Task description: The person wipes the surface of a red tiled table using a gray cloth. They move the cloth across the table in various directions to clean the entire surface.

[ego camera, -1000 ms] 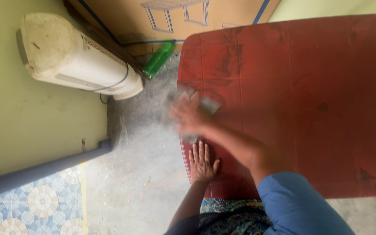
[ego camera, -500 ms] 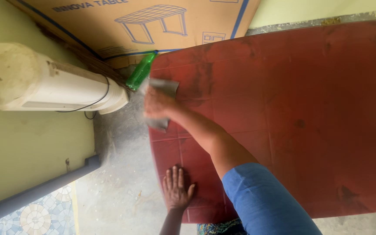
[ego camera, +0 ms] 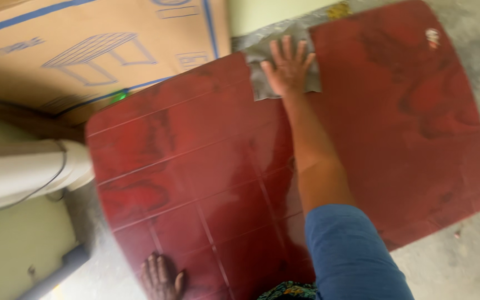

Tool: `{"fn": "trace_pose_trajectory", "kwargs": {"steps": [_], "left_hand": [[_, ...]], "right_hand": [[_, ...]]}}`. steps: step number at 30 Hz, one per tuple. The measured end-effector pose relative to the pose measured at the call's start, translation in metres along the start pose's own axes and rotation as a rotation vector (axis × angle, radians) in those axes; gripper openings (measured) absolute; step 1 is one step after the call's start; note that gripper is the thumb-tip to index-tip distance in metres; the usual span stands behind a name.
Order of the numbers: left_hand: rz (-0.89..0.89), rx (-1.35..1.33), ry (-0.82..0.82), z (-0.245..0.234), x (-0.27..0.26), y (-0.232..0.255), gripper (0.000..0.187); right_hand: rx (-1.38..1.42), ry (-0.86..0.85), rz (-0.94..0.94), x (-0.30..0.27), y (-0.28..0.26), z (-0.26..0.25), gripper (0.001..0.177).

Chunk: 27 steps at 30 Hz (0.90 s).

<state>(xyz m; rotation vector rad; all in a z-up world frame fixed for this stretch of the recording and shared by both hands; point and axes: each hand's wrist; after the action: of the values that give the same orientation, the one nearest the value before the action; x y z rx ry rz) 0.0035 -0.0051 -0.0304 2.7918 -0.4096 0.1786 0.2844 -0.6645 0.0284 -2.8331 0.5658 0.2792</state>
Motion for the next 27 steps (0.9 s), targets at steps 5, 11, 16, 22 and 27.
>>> {"fn": "trace_pose_trajectory", "kwargs": {"steps": [5, 11, 16, 22, 27], "left_hand": [[0.150, 0.008, 0.282, 0.010, 0.022, 0.018, 0.080], [0.134, 0.035, 0.249, 0.006, 0.028, 0.028, 0.083], [0.158, 0.000, 0.226, -0.003, 0.010, 0.023, 0.080], [-0.048, 0.011, -0.053, -0.004, -0.010, 0.008, 0.084], [-0.090, 0.021, -0.116, -0.006, -0.015, 0.001, 0.085]], "right_hand": [[0.002, 0.249, 0.264, -0.056, 0.155, 0.004, 0.071], [-0.017, 0.331, 0.516, -0.163, 0.274, 0.020, 0.070], [0.029, 0.331, 0.780, -0.293, 0.303, 0.039, 0.070], [0.036, 0.331, 0.937, -0.391, 0.245, 0.071, 0.073], [-0.117, 0.305, 0.554, -0.396, 0.124, 0.110, 0.081]]}}
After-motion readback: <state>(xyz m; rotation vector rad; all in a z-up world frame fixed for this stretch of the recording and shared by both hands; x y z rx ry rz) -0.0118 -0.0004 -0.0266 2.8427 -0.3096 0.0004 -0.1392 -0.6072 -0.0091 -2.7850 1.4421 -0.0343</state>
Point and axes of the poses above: each hand's wrist, its own x-axis towards the middle knuckle, its own z-axis out of the palm, y = z × x, and after that the axes turned 13 degrees about -z, right-handed
